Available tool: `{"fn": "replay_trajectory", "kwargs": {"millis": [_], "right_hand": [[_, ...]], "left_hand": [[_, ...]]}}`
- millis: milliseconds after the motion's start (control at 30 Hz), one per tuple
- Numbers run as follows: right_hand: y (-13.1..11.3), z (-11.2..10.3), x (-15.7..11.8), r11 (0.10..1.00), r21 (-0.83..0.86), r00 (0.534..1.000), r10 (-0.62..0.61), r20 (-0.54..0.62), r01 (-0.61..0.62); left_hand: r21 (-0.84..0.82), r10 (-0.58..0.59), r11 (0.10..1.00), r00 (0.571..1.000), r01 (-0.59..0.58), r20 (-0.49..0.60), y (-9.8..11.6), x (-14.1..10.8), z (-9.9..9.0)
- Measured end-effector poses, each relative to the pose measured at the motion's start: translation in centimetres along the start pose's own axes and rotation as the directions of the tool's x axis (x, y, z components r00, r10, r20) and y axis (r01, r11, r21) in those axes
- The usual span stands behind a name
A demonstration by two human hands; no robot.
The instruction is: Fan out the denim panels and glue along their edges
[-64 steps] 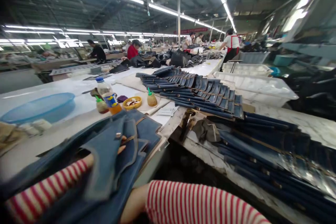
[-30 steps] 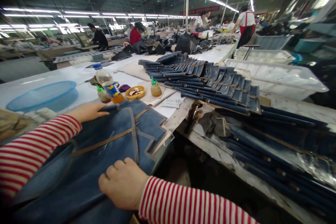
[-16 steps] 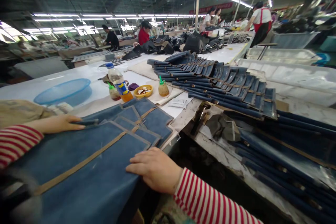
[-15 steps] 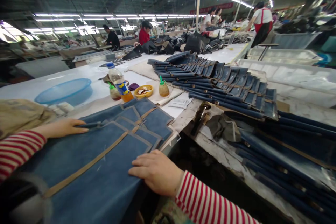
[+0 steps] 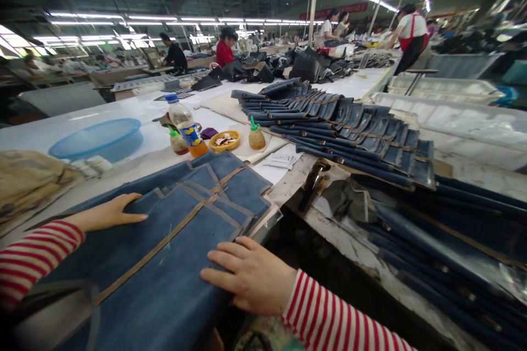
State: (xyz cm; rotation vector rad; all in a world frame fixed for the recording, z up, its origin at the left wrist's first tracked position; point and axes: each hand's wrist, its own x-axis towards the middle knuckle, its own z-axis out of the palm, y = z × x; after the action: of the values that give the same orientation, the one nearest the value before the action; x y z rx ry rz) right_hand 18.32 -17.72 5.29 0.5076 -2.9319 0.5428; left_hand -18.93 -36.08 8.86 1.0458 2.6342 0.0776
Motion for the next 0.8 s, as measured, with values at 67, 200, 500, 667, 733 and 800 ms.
{"fn": "replay_trajectory", "kwargs": {"millis": [67, 200, 500, 667, 733, 800], "right_hand": [[0.1, 0.8, -0.2, 0.998, -0.07, 1.0, -0.006, -0.006, 0.006], [0.6, 2.0, -0.2, 0.985, -0.172, 0.997, -0.03, -0.072, 0.017], [-1.0, -1.4, 3.0, 0.974, -0.195, 0.949, -0.169, -0.267, 0.119], [-4.0, -2.7, 6.3, 0.978, -0.208, 0.906, -0.111, -0.408, 0.026], [-4.8, -1.6, 7.4, 0.978, -0.208, 0.917, -0.071, -0.392, -0.013], [-5.1, 0.4, 8.3, 0.977, -0.202, 0.94, -0.005, -0.341, -0.068]], "left_hand": [[-0.017, -0.018, 1.0, 0.997, 0.02, 0.076, -0.1, -0.1, 0.0], [-0.064, -0.068, 0.994, 0.974, 0.083, 0.214, 0.1, -0.3, 0.1], [0.049, -0.075, 0.997, 0.957, 0.064, 0.281, 2.6, 0.0, -8.1], [0.437, -0.052, 0.899, 0.997, 0.024, 0.051, 5.0, 1.7, -15.2], [0.535, 0.002, 0.845, 1.0, -0.011, 0.016, 5.7, 2.7, -14.6], [0.534, 0.047, 0.843, 0.998, -0.066, 0.05, 5.9, 3.8, -11.9]]}}
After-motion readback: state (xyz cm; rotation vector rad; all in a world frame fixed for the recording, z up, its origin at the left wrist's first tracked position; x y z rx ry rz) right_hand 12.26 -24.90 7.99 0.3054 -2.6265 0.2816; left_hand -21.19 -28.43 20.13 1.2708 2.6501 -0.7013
